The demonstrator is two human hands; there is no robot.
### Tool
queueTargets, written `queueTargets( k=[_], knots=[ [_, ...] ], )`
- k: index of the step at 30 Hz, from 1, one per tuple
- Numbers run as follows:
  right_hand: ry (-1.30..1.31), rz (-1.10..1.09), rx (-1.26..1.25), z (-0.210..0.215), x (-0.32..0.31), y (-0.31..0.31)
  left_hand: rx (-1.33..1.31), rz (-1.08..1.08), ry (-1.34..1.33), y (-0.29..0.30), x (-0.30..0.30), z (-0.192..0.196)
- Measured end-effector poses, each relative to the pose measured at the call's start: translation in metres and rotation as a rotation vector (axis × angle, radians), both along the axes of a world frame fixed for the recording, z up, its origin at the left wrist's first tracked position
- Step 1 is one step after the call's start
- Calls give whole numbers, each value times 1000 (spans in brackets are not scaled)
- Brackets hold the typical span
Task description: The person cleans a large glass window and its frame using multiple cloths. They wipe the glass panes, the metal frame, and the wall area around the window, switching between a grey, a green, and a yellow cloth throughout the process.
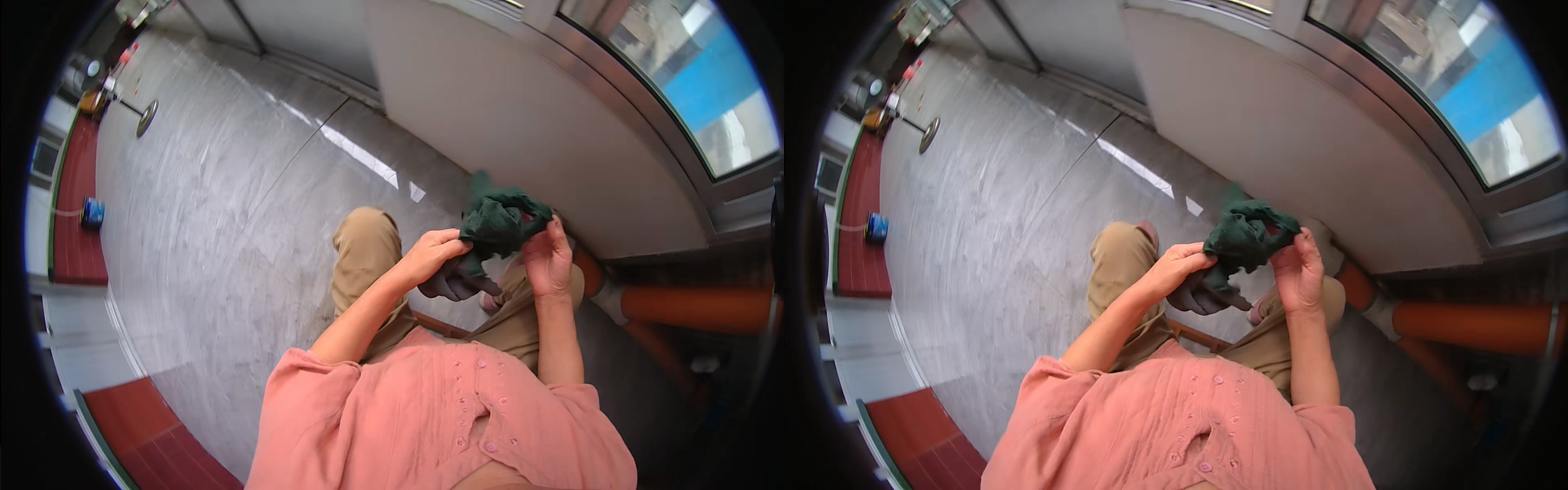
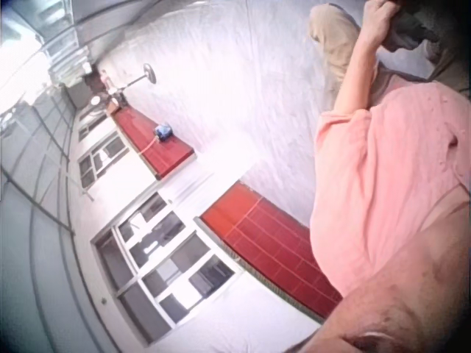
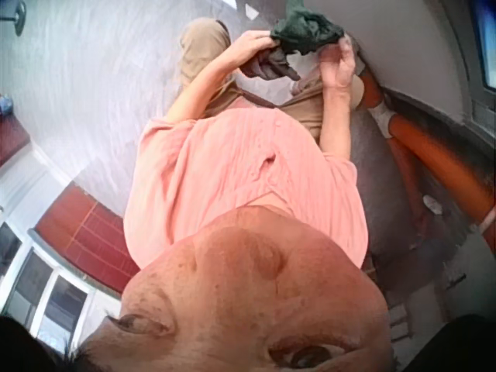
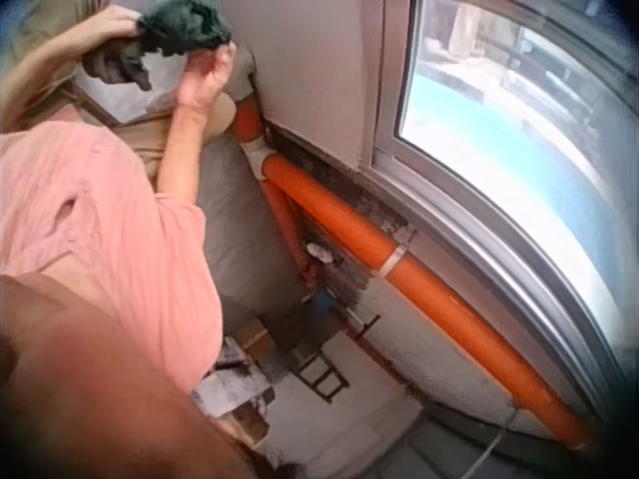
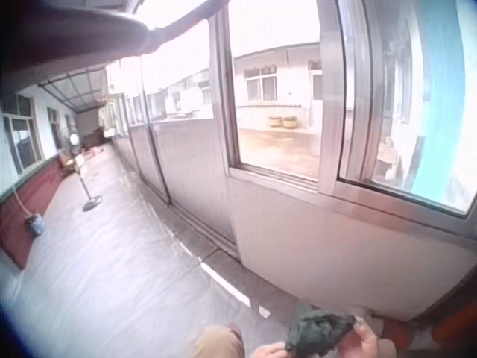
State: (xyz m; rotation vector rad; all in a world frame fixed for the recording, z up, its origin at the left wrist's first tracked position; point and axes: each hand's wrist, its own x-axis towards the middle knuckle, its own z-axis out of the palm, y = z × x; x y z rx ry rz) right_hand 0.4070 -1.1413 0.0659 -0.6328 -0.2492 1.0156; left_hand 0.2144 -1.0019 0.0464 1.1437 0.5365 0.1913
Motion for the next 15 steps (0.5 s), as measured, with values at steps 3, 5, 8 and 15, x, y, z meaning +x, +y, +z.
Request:
queueTargets(
  k=[3,5,8,15],
  knots=[
    [140,15,-29,9,-23,9,128,29,-13,4,-27,-1],
    [94,10,-67,6,-28,12,-41,161,-78,0,-40,0],
    [-66,27,-114,28,-18,7,-274,309,-228,1,-57,19],
    [-27,-187,-107,74,16,18,-190,327,-338,4,-58,-27]
  ],
)
